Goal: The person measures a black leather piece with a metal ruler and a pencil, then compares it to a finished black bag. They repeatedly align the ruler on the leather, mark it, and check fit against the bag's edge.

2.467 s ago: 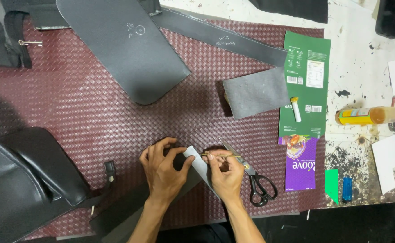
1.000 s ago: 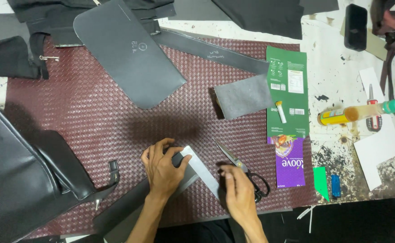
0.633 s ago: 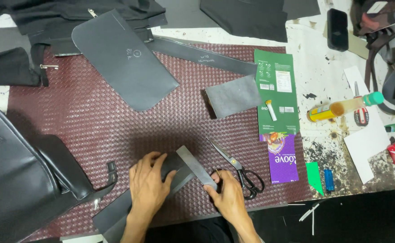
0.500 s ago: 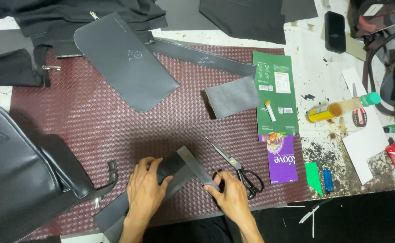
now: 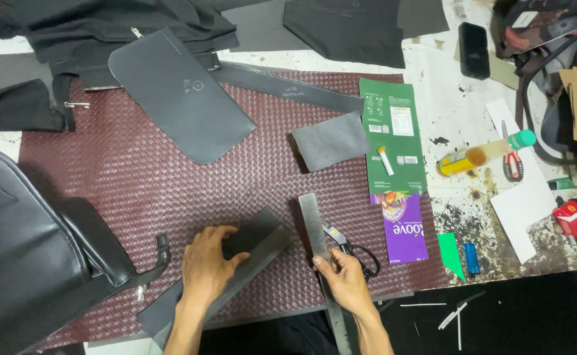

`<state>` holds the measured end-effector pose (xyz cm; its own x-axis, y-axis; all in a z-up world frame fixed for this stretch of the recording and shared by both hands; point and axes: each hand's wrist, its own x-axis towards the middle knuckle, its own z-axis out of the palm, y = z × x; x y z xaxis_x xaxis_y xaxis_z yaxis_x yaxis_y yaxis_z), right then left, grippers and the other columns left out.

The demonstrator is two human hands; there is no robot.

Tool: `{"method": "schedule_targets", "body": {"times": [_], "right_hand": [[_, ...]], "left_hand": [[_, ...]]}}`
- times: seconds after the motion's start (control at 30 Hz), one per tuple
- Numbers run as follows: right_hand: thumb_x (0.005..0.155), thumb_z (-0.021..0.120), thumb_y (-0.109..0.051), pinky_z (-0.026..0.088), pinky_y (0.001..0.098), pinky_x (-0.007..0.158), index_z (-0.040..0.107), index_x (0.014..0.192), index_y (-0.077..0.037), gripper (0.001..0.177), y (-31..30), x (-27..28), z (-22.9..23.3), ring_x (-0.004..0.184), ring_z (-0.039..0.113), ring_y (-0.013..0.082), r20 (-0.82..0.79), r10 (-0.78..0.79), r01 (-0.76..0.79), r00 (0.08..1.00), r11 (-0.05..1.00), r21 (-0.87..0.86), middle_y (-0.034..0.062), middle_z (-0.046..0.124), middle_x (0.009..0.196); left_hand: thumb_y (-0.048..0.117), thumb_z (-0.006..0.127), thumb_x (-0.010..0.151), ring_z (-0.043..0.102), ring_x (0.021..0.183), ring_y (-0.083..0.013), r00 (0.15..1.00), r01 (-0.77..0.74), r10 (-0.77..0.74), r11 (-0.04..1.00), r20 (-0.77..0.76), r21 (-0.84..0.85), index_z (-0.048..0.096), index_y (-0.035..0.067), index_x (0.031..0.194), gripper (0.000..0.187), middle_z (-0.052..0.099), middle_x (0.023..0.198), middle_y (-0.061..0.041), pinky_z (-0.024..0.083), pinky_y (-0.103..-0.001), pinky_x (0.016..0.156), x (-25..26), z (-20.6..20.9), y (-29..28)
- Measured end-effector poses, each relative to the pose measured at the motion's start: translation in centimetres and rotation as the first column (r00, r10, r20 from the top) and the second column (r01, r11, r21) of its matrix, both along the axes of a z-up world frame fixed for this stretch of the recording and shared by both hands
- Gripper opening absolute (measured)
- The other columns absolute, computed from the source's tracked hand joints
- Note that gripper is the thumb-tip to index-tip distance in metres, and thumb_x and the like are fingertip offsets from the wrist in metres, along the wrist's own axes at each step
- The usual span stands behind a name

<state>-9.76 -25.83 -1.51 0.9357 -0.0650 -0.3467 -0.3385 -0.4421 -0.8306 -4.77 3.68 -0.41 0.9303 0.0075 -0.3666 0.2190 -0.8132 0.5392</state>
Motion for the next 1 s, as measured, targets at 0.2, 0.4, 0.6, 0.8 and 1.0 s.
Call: {"method": "schedule_targets", "body": {"times": [0.2,0.4,0.6,0.8,1.0], "right_hand": [[0.1,0.051,-0.043,0.048,0.0296,0.079,0.071,0.068,-0.013,0.048,2.2,1.0,3.1,0.071,0.07,0.0134,0.013,0.019,-0.019,1.0,0.999,-0.043,-0.0011,0.076,0.071],[0.1,0.05,-0.044,0.047,0.0297,0.073,0.065,0.065,-0.015,0.048,1.8,0.3,2.0,0.064,0.062,0.0114,0.016,-0.029,0.029,0.999,0.998,-0.058,-0.0026,0.072,0.064],[0.102,0.053,-0.036,0.048,0.0287,0.071,0.064,0.065,-0.012,0.045,-0.6,-0.4,1.4,0.059,0.062,0.012,0.089,-0.127,0.122,0.988,0.991,0.057,0.0012,0.068,0.058],[0.103,0.062,-0.032,0.03,0.0272,0.057,0.048,0.067,-0.016,0.042,-5.5,-1.7,0.1,0.063,0.036,0.0065,0.071,-0.354,0.347,0.932,0.933,0.099,-0.0073,0.042,0.065],[0.099,0.057,-0.037,0.043,0.0288,0.065,0.064,0.056,-0.01,0.051,-4.2,-2.4,3.5,0.054,0.055,0.0121,-0.037,-0.189,0.186,0.981,0.98,-0.073,0.0027,0.069,0.054]], "left_hand": [[0.035,0.083,0.076,0.07,0.118,-0.0221,0.992,-0.12,0.111,0.981,-0.067,-0.155,0.066,0.031,0.119,0.046,0.077,0.12,0.007,0.049,-0.042,0.098,0.1,2.2,0.4],[0.024,0.058,0.094,0.073,0.11,-0.0256,0.994,-0.077,0.095,0.952,0.047,-0.295,0.072,0.028,0.121,0.031,0.079,0.12,0.006,0.052,-0.039,0.088,0.0,2.2,0.0],[0.019,0.054,0.094,0.073,0.113,-0.0223,0.945,0.159,-0.017,0.895,0.325,-0.417,0.073,0.018,0.119,0.032,0.078,0.124,0.001,0.05,-0.037,0.095,0.8,6.8,-2.8],[0.009,0.055,0.078,0.054,0.066,-0.0199,0.437,0.637,-0.404,0.77,0.804,0.041,0.064,0.02,0.094,0.022,0.058,0.077,0.005,0.036,-0.042,0.086,3.3,12.3,-7.2],[0.025,0.054,0.08,0.061,0.07,-0.0238,-0.048,0.814,-0.882,0.237,0.468,0.53,0.07,0.02,0.061,0.025,0.068,0.061,0.001,0.036,-0.053,0.111,4.7,7.0,-7.5]]}}
